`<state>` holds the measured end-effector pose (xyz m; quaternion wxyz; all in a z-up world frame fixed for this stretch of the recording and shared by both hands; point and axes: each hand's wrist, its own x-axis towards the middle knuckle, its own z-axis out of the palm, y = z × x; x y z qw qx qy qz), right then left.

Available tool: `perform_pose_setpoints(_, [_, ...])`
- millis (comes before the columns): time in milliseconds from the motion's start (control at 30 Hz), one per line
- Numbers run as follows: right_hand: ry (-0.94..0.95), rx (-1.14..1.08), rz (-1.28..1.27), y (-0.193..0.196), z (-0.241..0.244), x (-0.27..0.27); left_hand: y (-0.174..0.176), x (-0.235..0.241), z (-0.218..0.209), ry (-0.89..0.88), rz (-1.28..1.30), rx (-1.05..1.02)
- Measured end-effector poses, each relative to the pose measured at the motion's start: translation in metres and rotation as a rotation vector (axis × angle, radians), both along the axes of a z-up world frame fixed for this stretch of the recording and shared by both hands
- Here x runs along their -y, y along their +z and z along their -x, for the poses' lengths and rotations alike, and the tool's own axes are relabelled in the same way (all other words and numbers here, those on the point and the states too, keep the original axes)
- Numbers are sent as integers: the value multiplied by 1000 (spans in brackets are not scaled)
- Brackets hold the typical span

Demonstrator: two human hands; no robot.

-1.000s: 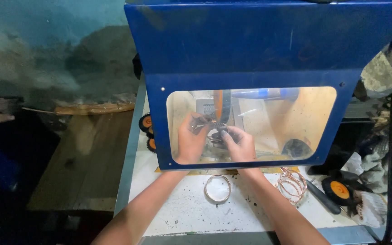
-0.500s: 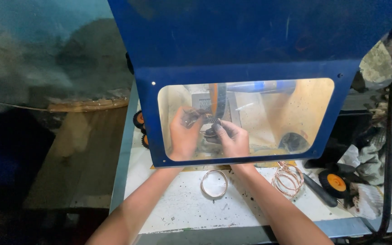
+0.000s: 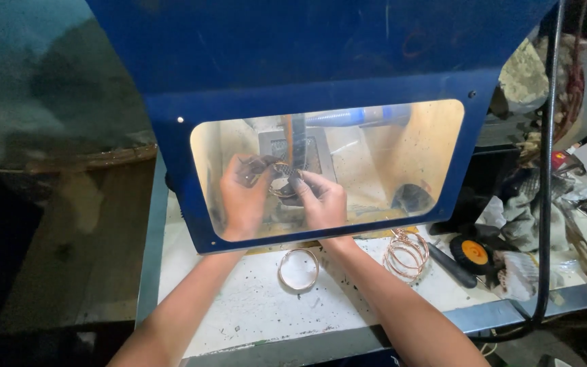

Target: The person holds a copper-colored metal ring against a rotating polishing wheel inside a blue fume hood. They rotate the ring to polish different sections while a second person sits nearby. The person continues polishing the same ring throughout the clip.

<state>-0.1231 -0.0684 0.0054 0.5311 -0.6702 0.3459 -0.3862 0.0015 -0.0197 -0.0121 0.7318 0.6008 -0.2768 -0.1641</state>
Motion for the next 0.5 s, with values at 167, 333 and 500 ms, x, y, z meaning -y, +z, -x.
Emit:
perform_pose_setpoints(167, [-15,-10,29,0,0,0,6,-3,3,-14,38,-32])
perform_pose_setpoints(333, [-20,-25,30,1,0,0,7,-3,2,-20,33,-39])
perform_pose_setpoints(500, [-16,-30,40,3,-1,-2,10,-6,3,-29,45,-54])
